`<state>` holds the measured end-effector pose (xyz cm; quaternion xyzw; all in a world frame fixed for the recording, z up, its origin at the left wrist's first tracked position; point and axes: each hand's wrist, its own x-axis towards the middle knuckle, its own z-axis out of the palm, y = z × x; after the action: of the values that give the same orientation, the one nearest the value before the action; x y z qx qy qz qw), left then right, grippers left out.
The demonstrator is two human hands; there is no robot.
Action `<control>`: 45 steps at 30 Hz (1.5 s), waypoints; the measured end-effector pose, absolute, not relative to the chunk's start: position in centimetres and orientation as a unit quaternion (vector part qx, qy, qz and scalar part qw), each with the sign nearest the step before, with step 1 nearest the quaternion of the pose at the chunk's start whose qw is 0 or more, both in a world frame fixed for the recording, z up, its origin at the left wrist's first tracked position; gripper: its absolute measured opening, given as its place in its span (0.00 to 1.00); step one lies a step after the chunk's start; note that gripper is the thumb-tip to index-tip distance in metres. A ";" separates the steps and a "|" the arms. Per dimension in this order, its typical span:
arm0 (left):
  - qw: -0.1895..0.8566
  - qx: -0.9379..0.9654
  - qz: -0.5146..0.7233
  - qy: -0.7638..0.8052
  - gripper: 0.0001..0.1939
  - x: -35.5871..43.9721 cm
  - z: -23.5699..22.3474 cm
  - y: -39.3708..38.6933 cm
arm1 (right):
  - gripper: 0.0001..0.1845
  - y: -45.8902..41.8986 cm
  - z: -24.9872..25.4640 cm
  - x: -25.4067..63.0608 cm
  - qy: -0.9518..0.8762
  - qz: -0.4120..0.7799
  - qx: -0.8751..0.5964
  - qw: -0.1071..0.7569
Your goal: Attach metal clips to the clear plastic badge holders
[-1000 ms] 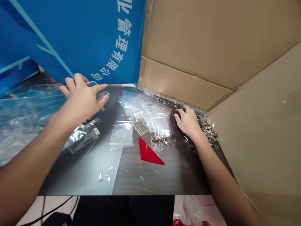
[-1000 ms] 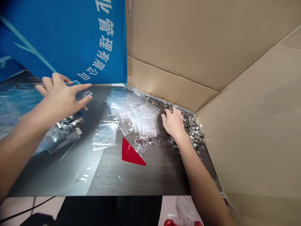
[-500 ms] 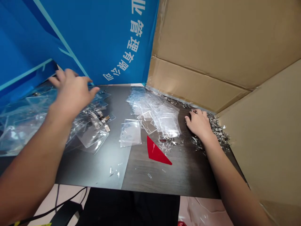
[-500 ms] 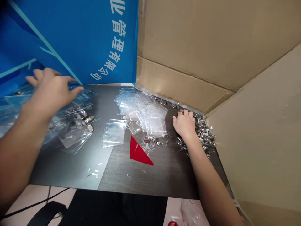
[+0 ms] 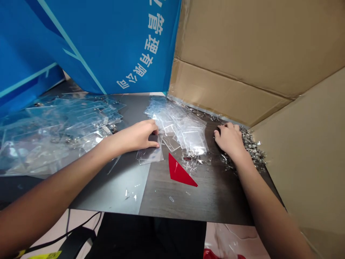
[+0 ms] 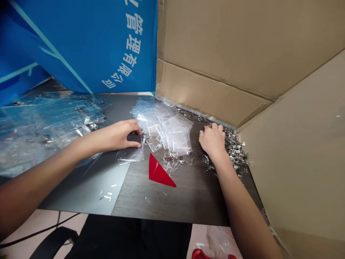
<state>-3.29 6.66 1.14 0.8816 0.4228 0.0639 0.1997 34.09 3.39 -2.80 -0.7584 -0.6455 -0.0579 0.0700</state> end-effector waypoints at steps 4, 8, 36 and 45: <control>0.216 0.861 0.084 0.453 0.15 -3.1 1.8 6.8 | 0.25 3.5 -2.6 34.3 -0.645 -0.071 -0.754 0.098; 0.252 0.839 0.120 0.468 0.12 -3.1 2.7 7.0 | 0.25 3.8 -2.3 34.4 -0.641 -0.075 -0.752 0.138; 0.634 0.518 0.412 0.400 0.06 2.0 1.3 1.7 | 0.07 -1.2 0.9 25.3 -0.375 0.776 -0.359 0.358; 0.565 0.541 0.443 0.437 0.11 2.0 0.4 1.6 | 0.07 -2.2 -0.6 25.2 -0.610 0.547 -0.403 0.407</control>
<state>2.02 1.64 0.44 0.5413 0.4367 0.4435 0.5653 25.18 -2.19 -0.60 -0.4031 -0.6099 0.5473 0.4074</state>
